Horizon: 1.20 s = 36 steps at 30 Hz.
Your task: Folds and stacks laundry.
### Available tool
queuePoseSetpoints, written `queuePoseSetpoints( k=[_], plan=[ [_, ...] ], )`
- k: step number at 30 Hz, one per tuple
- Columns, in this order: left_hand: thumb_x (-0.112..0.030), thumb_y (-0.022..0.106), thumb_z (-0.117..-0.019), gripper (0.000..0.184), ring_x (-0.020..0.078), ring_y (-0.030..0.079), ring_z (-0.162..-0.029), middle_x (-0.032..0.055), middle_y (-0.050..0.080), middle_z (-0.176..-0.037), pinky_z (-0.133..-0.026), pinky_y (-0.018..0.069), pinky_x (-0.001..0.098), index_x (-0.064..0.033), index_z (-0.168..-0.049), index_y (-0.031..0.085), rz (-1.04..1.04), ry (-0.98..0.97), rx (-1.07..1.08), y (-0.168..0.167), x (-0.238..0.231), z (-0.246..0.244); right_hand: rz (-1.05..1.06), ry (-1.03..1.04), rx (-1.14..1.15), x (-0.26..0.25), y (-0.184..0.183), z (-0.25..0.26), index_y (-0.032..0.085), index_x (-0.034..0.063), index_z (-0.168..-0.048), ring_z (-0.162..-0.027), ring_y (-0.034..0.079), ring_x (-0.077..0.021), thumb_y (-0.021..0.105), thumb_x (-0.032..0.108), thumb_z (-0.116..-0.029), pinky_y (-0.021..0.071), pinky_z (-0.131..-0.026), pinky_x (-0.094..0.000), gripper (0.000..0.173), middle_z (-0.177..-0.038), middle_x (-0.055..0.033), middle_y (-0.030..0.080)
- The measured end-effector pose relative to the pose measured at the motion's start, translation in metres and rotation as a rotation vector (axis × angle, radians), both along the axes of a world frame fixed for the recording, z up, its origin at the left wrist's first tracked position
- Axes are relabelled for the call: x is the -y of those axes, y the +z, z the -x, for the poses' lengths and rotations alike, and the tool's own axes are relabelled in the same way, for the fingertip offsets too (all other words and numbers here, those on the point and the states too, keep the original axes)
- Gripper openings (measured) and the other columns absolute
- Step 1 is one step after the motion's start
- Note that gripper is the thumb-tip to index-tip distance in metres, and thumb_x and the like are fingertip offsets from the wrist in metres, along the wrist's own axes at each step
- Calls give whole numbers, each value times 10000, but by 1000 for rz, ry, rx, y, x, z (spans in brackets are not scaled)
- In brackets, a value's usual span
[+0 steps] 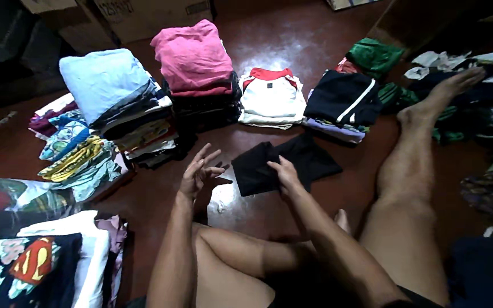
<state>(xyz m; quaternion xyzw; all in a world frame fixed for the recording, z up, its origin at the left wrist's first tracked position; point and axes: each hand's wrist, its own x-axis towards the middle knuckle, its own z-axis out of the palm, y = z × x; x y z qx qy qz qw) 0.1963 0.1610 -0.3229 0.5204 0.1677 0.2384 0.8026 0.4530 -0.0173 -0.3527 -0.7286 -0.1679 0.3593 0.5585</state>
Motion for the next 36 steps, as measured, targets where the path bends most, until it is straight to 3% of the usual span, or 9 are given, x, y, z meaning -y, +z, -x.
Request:
queuePoseSetpoints(
  k=[3,8,13,17,21,26,30,32,36],
  plan=[
    [-454,438,-1029,662,308,722,-1033,173,578,-1458,-887,604,438,-191,-1619,292,-39,-30,-145,-8,-2,-6,254,29,610,28,-15,-21,500,98,-1492,-1276,595,-329,681,278,-952,492,-1059,-543,597,-1430,-153,593],
    [-230,410,-1102,442,238,741,-897,154,705,-1218,-812,623,395,-83,-1518,429,-61,6,-500,-18,-1,-21,228,241,1024,32,-15,9,449,144,-1554,-1530,293,-372,590,513,-950,285,-1210,-618,722,-1655,-127,341],
    [-259,526,-1081,385,209,733,-940,125,693,-1239,-819,615,377,-82,-1422,537,-198,35,-850,-37,-5,-24,355,570,1033,7,-35,66,315,314,-1625,-1576,87,-431,674,732,-782,90,-1166,-793,1007,-1723,-135,140],
    [-289,533,-1075,380,204,736,-964,105,690,-1264,-827,622,383,-106,-1406,560,-243,-32,-872,-41,-7,-22,421,486,989,-17,-44,100,306,226,-1633,-1570,114,-442,591,718,-851,93,-1159,-794,967,-1710,-164,177],
    [-283,516,-1083,358,206,736,-916,100,705,-1221,-803,620,384,-112,-1393,569,-231,-38,-879,-40,-7,-20,589,426,903,-42,-51,101,166,151,-1663,-1557,18,-510,574,623,-927,78,-1105,-852,965,-1714,-222,69],
    [-260,495,-1091,361,214,742,-907,113,707,-1218,-798,624,380,-99,-1410,552,-213,-10,-846,-36,-5,-16,623,468,814,-50,-36,83,250,137,-1643,-1562,125,-463,499,97,-994,173,-1106,-829,695,-1711,-131,202],
    [-255,488,-1095,372,217,741,-878,133,716,-1166,-783,620,377,-79,-1419,535,-193,9,-825,-28,-5,-18,206,325,397,-31,3,58,473,112,-1544,-1390,530,-259,489,144,-1036,426,-1146,-515,509,-1526,-104,538],
    [-263,491,-1095,376,210,738,-874,133,717,-1153,-783,618,371,-77,-1418,535,-185,3,-823,-28,-4,-19,-71,174,72,-20,20,46,564,68,-1454,-1270,608,-204,524,114,-1033,498,-1081,-415,425,-1416,-132,615],
    [-262,497,-1092,388,207,732,-884,130,706,-1158,-789,615,369,-66,-1425,523,-175,-6,-802,-27,-6,-19,-288,-10,-431,5,43,6,496,77,-1477,-1096,684,-226,484,165,-1080,583,-934,-441,407,-1253,-141,677]
  ],
)
